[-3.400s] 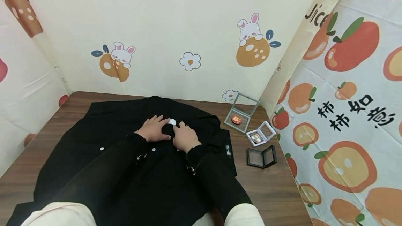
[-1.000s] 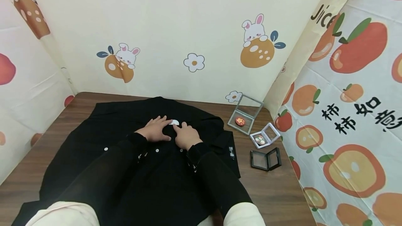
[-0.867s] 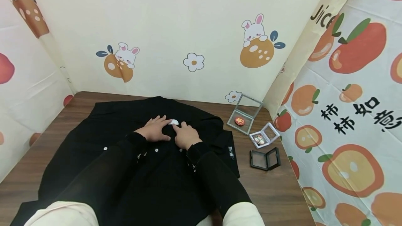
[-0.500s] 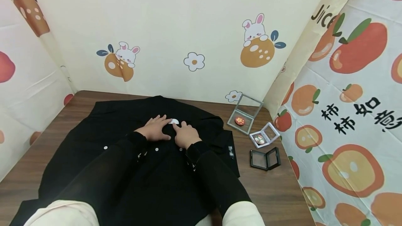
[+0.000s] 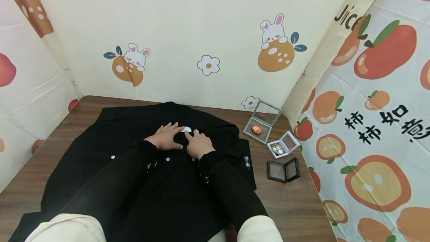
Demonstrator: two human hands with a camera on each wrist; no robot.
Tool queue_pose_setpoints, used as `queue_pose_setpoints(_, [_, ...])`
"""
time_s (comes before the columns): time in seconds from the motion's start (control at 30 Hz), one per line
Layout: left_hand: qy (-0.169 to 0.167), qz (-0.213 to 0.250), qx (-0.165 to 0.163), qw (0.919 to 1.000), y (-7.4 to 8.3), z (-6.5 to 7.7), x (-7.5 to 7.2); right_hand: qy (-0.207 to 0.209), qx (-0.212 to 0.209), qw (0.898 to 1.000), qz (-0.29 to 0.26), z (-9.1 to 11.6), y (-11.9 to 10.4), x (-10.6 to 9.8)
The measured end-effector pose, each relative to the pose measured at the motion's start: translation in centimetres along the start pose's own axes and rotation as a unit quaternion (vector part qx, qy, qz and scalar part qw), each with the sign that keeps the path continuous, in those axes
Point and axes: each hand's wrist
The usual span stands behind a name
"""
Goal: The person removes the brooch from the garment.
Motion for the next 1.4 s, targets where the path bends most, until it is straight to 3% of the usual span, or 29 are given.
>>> queue_pose_setpoints(0.33, [0.000, 0.006, -0.005, 1.0000, -1.6, -1.8, 1.0, 0.009, 0.002, 1.000, 0.012, 0.0, 0.1, 0.8])
queue_pose_setpoints(0.47, [0.002, 0.015, -0.004, 0.9999, -1.6, -1.6, 1.0, 0.006, -0.001, 1.000, 0.021, -0.4, 0.2, 1.4])
queue_pose_setpoints(0.77, [0.004, 0.014, 0.000, 0.9999, -1.5, -1.4, 1.0, 0.005, -0.007, 1.000, 0.012, 1.0, 0.1, 0.4])
queue_pose_setpoints(1.13, [0.020, 0.007, 0.013, 0.9997, -1.4, -0.8, 0.8, 0.005, -0.010, 1.000, 0.011, 0.9, 0.2, 0.5])
queue_pose_setpoints(1.27, [0.059, 0.000, 0.020, 0.9981, -1.4, -0.7, 0.4, 0.005, -0.010, 1.000, 0.006, 1.0, 0.2, 0.5])
queue_pose_setpoints(1.4, [0.131, 0.007, -0.001, 0.9913, -1.3, -1.1, 0.0, 0.009, -0.008, 1.000, -0.003, 1.0, 0.1, 0.5])
Point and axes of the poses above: each hand's wrist, its own z-axis away from the middle knuckle, its own x-axis out of the palm, y = z × x, and after that the axes turned 4 degrees about z, right-handed
